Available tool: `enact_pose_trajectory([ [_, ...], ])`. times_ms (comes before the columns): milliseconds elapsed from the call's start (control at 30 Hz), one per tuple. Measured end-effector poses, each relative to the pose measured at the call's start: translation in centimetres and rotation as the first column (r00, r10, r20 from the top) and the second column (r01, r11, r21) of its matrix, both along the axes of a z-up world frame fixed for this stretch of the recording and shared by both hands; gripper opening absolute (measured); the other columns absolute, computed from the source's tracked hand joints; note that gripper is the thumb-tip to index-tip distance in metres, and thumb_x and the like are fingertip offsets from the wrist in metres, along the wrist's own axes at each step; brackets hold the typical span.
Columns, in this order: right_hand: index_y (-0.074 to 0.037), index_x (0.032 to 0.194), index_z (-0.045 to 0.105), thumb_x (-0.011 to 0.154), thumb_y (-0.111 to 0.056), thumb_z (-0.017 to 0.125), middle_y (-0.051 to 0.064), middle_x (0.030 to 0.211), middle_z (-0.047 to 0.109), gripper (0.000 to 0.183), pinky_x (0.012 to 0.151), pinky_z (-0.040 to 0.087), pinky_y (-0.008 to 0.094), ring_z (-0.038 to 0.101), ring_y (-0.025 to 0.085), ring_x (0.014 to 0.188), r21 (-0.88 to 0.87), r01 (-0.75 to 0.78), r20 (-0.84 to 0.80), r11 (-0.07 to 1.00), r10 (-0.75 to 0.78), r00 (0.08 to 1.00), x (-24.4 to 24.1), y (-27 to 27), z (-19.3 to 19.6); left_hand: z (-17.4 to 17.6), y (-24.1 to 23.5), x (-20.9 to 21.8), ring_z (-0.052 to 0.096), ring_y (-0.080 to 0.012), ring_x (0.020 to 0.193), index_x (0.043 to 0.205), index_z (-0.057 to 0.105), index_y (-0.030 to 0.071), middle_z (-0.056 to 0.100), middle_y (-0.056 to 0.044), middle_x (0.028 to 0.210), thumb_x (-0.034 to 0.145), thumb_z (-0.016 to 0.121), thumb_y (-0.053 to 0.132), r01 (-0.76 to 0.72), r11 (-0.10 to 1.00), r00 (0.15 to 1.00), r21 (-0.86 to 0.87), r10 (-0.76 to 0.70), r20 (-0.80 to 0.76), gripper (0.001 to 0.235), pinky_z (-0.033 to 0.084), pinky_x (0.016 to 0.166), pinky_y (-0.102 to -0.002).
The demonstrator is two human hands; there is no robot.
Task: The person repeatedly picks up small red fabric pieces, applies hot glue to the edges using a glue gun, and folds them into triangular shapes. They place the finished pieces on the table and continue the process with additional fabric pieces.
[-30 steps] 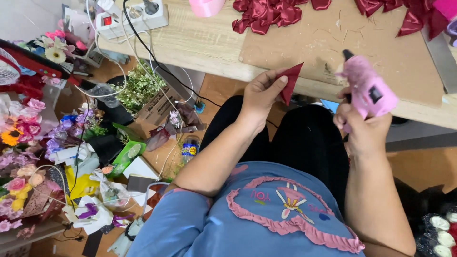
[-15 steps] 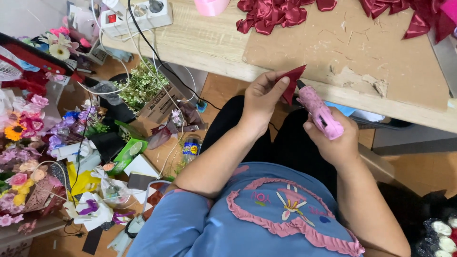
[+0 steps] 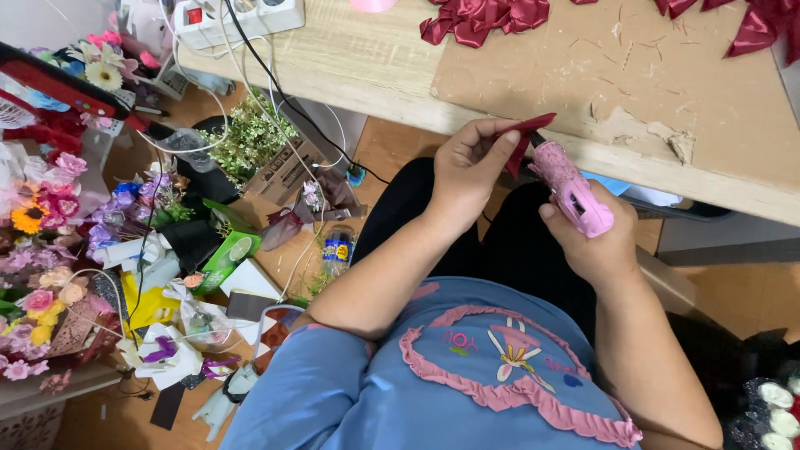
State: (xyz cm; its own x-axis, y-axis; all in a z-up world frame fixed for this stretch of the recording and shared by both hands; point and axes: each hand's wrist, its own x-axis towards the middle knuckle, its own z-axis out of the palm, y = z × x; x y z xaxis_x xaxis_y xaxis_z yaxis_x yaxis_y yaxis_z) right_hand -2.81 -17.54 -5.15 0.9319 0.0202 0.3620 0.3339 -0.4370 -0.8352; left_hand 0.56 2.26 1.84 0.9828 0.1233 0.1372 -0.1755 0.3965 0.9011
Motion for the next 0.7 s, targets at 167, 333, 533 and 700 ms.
enact_pose_trajectory([
  [167,-0.008,0.096,0.07,0.092,-0.022,0.09,0.014,0.081,0.069,0.025,0.067,0.054,0.041,0.068,0.033,0.074,-0.029,0.003,-0.006,1.0,-0.003,1.0,0.0,-0.2,-0.3,-0.9,0.2,0.6,0.066,-0.0074,0.079,0.112,0.073,0.004,0.069,-0.005,0.083,0.099,0.073,0.018,-0.027,0.999,0.999,0.044,0.026,0.027,0.019,0.057,0.07,-0.022],
  [333,-0.009,0.096,0.071,0.092,-0.022,0.09,0.015,0.081,0.068,0.024,0.067,0.053,0.041,0.067,0.031,0.074,-0.025,0.001,-0.005,1.0,-0.002,1.0,-0.2,-0.3,-0.1,-0.7,0.1,0.1,0.066,-0.0087,0.079,0.114,0.072,0.002,0.069,-0.007,0.083,0.101,0.071,0.018,0.012,1.0,1.0,0.025,-0.012,-0.005,0.021,0.057,0.07,-0.023],
  [533,-0.009,0.094,0.069,0.093,-0.021,0.089,0.015,0.077,0.065,0.024,0.064,0.05,0.038,0.062,0.028,0.068,-0.031,0.0,-0.001,1.0,0.0,1.0,0.1,-0.3,-0.1,-1.2,0.0,0.6,0.068,-0.0078,0.076,0.112,0.075,0.006,0.072,-0.006,0.083,0.097,0.076,0.018,-0.041,0.998,0.999,0.04,0.04,0.024,0.019,0.059,0.068,-0.023],
  [700,-0.009,0.093,0.069,0.092,-0.021,0.088,0.016,0.074,0.064,0.023,0.062,0.05,0.042,0.061,0.03,0.065,-0.053,0.016,-0.035,0.998,-0.018,0.999,-0.1,-0.2,-0.4,-1.6,0.2,0.8,0.069,-0.0078,0.077,0.112,0.075,0.007,0.071,-0.006,0.083,0.097,0.076,0.019,-0.047,0.998,0.998,0.04,0.046,0.037,0.019,0.059,0.068,-0.022],
])
